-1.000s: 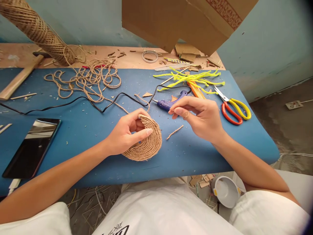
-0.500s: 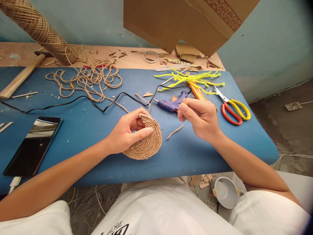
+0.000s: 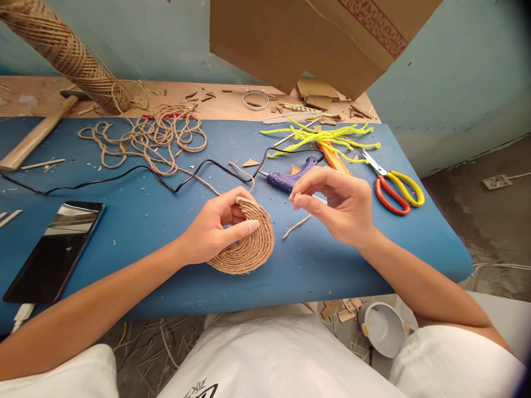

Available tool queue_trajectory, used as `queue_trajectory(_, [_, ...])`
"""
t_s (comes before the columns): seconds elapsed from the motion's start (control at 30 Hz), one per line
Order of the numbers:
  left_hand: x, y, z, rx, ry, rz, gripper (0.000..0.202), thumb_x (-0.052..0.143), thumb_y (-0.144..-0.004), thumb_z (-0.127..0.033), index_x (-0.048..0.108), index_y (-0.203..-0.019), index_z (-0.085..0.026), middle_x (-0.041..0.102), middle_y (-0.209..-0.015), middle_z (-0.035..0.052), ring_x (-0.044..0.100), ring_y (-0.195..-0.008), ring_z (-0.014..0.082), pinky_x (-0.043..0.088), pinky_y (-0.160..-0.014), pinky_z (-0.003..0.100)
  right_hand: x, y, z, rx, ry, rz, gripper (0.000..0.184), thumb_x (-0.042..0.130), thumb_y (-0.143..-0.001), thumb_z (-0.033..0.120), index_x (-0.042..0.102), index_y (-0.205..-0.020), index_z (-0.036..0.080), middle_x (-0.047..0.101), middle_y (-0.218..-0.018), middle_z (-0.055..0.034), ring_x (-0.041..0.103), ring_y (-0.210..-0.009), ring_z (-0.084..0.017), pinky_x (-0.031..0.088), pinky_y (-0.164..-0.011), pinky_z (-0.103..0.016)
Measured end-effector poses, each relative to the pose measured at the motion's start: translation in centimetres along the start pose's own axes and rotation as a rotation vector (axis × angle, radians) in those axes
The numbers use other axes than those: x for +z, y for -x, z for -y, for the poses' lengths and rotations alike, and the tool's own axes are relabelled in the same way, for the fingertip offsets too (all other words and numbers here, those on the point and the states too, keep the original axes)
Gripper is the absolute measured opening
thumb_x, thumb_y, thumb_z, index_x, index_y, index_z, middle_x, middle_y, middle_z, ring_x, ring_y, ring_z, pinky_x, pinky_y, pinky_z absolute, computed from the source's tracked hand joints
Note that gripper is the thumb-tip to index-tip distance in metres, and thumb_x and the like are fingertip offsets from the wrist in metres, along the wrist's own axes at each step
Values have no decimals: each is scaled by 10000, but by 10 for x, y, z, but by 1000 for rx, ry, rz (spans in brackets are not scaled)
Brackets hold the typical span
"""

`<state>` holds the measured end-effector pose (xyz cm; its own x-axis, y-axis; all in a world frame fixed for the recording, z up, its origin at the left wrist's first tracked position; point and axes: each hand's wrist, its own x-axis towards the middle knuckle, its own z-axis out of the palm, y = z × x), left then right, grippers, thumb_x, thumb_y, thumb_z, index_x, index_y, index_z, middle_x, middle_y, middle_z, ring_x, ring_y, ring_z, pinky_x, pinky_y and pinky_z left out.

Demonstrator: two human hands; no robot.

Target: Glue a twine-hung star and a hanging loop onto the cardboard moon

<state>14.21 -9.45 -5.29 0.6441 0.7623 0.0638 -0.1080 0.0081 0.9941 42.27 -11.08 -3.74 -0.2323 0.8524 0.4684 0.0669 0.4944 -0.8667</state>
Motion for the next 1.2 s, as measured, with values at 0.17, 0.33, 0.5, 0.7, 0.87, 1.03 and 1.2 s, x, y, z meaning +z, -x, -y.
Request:
queue_trajectory(0.17, [0, -1, 1, -6, -1, -2, 235, 871, -1059, -298, 665, -1070, -187, 699, -828, -61, 620, -619, 52, 473, -531, 126, 1, 1, 2, 32, -42, -10, 22, 915, -1047, 213, 914, -1069, 218, 894, -974, -37, 830, -763, -144, 691, -732, -294])
queue_trajectory(0.33, [0, -3, 1, -21, -20, -13, 246, 876, -1055, -309, 664, -1058, -185, 692, -818, -57, 595, -603, 54, 452, -499, 128, 1, 2, 3, 79, -5, -21, 18, 899, -1043, 207, 896, -1027, 213, 877, -914, -26, 811, -704, -140, 672, -697, -297])
queue_trajectory(0.5, [1, -3, 0, 1, -16, -12, 240, 882, -1047, -293, 667, -1041, -188, 666, -782, -76, 545, -558, 40, 472, -508, 132, 1, 1, 5, 96, 12, -8, 59, 853, -1010, 160, 865, -979, 210, 844, -856, -5, 767, -683, -114, 648, -664, -249])
queue_trajectory(0.7, [1, -3, 0, -2, -16, -12, 231, 873, -1048, -279, 661, -1042, -188, 656, -774, -79, 530, -550, 39, 481, -520, 132, 3, -1, 2, 141, -29, -53, 85, 831, -915, 122, 825, -898, 205, 784, -795, 19, 706, -654, -98, 601, -612, -227])
queue_trajectory(0.87, [-1, -4, 1, -28, -13, -24, 284, 887, -1047, -341, 647, -1036, -190, 670, -800, -57, 578, -591, 60, 485, -526, 139, 1, -3, -5, 208, -150, -66, 63, 769, -895, 170, 765, -848, 212, 678, -745, 33, 615, -605, -100, 511, -572, -248])
queue_trajectory(1.03, [-2, -5, 3, -34, 7, -18, 336, 911, -1040, -403, 645, -1029, -198, 681, -802, -40, 604, -615, 79, 479, -533, 153, -2, -2, -9, 231, -254, -11, 133, 711, -976, 264, 628, -874, 246, 550, -724, 47, 497, -591, -120, 404, -532, -267])
queue_trajectory(1.2, [-1, -5, 1, -23, 10, -19, 329, 922, -1032, -385, 654, -1029, -197, 667, -792, -45, 563, -592, 68, 447, -517, 154, -2, -3, -6, 266, -206, 83, 473, 735, -1140, 561, 556, -827, 256, 501, -668, 52, 451, -544, -116, 374, -488, -271])
